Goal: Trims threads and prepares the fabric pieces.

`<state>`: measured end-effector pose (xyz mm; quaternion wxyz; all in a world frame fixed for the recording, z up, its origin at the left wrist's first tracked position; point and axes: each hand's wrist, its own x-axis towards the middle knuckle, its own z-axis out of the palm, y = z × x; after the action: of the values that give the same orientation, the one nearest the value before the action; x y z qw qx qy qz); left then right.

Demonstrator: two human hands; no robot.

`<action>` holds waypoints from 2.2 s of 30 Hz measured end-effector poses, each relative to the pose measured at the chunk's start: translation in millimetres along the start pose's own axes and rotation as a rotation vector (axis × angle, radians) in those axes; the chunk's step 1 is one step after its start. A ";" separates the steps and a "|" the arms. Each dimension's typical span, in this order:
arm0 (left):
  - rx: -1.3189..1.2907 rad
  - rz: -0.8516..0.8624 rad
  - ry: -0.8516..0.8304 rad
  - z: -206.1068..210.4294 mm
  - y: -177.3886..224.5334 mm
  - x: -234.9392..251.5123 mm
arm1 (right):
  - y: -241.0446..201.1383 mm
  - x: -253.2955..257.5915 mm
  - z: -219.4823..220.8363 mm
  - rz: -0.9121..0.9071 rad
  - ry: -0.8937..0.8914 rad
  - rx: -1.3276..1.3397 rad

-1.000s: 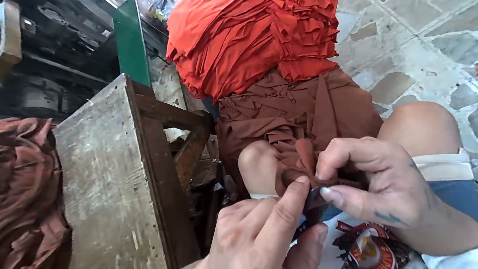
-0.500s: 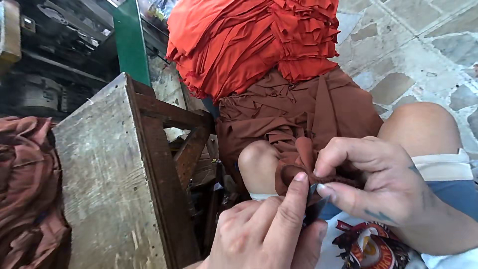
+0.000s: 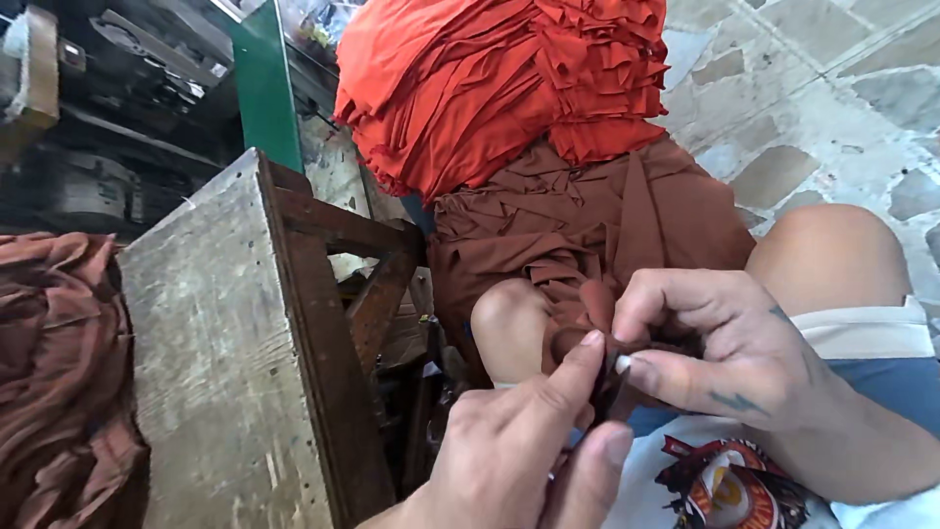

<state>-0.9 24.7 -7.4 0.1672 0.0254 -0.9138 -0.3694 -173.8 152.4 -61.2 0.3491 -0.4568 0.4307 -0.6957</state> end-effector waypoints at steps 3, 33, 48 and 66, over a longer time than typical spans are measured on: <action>-0.128 -0.025 -0.009 -1.1 -1.4 1.1 | -0.8 -1.2 -0.7 -0.025 0.002 -0.007; -0.203 0.006 0.023 -4.5 -1.5 -0.7 | -0.9 -3.6 0.5 -0.140 0.020 -0.031; 0.265 0.124 0.108 1.6 1.4 -0.4 | 1.5 -3.0 1.7 -0.145 0.033 -0.086; 0.190 0.128 0.097 -1.7 -0.5 -0.4 | 0.1 -3.2 3.8 -0.142 0.010 -0.065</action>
<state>0.0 23.3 -6.7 0.2313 0.0007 -0.9352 -0.2683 -169.1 154.2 -61.6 0.2819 -0.4939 0.4213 -0.7065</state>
